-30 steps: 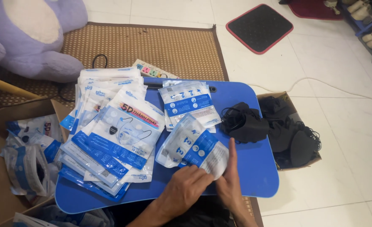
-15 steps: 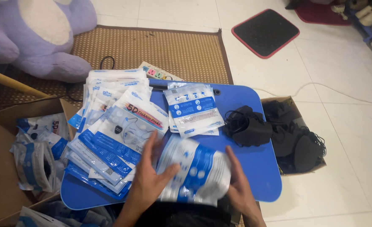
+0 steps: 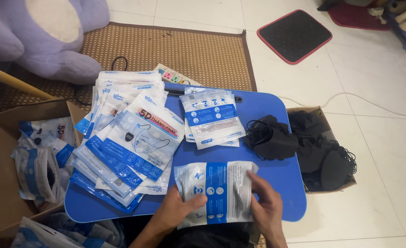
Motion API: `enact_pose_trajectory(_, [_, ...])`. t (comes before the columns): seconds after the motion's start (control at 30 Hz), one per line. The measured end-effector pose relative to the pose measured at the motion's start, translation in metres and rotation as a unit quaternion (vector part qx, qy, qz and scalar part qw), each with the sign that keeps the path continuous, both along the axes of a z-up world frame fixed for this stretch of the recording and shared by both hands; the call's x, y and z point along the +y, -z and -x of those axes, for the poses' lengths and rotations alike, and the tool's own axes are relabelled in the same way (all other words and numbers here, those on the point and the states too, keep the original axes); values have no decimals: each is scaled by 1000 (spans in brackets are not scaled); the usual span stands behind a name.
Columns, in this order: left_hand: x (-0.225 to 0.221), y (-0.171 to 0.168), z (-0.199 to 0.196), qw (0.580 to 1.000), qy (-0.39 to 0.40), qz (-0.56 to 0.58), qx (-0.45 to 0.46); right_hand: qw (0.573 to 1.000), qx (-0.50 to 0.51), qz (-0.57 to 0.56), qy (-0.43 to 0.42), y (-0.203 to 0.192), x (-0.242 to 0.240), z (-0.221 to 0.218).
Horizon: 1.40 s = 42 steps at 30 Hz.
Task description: Organizing and inspecting face masks and their plastic packaging on a small table
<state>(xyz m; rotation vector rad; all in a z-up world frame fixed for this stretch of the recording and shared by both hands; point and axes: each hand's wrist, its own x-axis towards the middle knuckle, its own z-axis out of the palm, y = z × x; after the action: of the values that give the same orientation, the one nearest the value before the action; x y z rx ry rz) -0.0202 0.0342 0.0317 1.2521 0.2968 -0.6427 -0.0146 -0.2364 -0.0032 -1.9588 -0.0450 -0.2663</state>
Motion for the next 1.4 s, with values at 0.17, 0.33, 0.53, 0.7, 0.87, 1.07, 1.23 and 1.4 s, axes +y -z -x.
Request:
enact_pose_trajectory(0.17, [-1,25,4,987,-102,-23,-123,984,-71,-156,38,-34,24,-10])
enact_pose_trajectory(0.33, [-12,37,10,983,-107,-47,-139,958,257,-128,-8,-30,16,-8])
enact_pose_trajectory(0.53, [-17,47,11,928,-198,-139,-284,978,178,-47,98,-27,13,-7])
enact_pose_trajectory(0.7, [-17,39,10,909,-235,-148,-310,987,14,-81,139,-53,44,-17])
enact_pose_trajectory(0.87, [-41,144,15,798,53,-410,-438,983,63,-140,97,-77,78,-26])
enact_pose_trajectory(1.07, [-57,78,19,884,-418,-143,-151,951,205,47,-226,-53,174,11])
enact_pose_trajectory(1.23, [-41,45,12,891,-389,-93,-217,847,169,6,-505,-100,221,28])
enact_pose_trajectory(1.4, [-34,66,8,828,-113,-236,-497,780,113,104,-606,-117,189,17])
